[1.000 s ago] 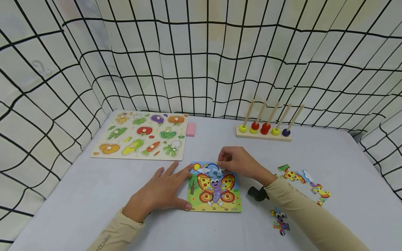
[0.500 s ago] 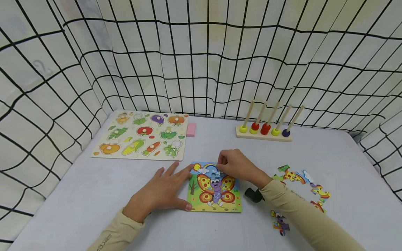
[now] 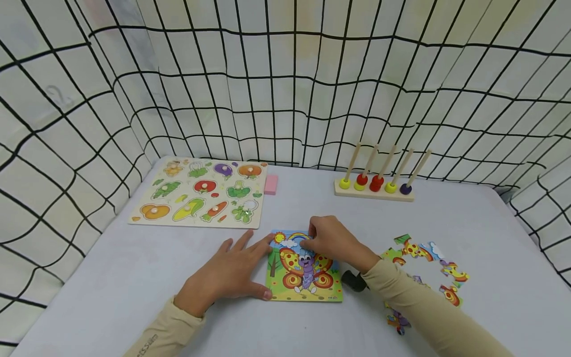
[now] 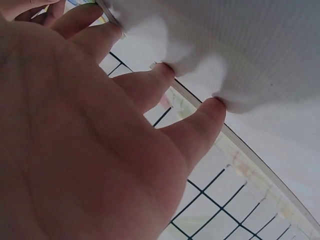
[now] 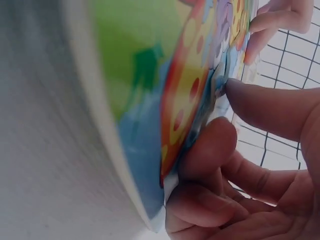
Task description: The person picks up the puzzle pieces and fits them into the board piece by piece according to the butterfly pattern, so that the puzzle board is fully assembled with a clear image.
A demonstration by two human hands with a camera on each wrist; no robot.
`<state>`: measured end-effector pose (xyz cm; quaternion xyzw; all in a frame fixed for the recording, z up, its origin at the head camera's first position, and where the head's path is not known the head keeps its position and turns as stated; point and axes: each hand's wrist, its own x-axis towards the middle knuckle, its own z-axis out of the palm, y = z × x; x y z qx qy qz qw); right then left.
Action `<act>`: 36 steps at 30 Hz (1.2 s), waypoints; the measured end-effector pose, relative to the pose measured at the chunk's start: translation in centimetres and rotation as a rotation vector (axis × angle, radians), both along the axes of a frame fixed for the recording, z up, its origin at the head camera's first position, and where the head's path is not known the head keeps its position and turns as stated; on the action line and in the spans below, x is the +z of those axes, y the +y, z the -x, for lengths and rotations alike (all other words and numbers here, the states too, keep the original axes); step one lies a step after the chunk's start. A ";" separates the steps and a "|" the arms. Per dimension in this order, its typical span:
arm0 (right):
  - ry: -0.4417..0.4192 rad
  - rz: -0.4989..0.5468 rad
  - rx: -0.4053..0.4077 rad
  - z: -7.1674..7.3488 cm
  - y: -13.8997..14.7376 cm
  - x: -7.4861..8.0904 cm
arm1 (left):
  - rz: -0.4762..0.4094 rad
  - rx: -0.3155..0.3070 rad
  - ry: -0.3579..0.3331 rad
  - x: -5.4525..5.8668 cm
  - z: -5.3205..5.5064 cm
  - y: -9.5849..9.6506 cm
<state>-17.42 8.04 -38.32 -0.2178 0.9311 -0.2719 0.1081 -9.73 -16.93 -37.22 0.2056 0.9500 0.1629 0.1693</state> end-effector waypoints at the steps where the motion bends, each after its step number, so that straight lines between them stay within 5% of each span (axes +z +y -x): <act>1: 0.003 -0.006 -0.007 -0.1 -0.1 0.0 | -0.002 -0.001 0.000 0.0 0.0 0.0; 19: 0.011 -0.157 -0.094 -0.5 -0.3 0.3 | 0.000 -0.005 -0.003 0.0 0.2 0.3; 36: -0.031 -0.049 -0.063 -0.6 0.3 0.3 | 0.006 0.005 -0.015 -0.2 0.3 0.1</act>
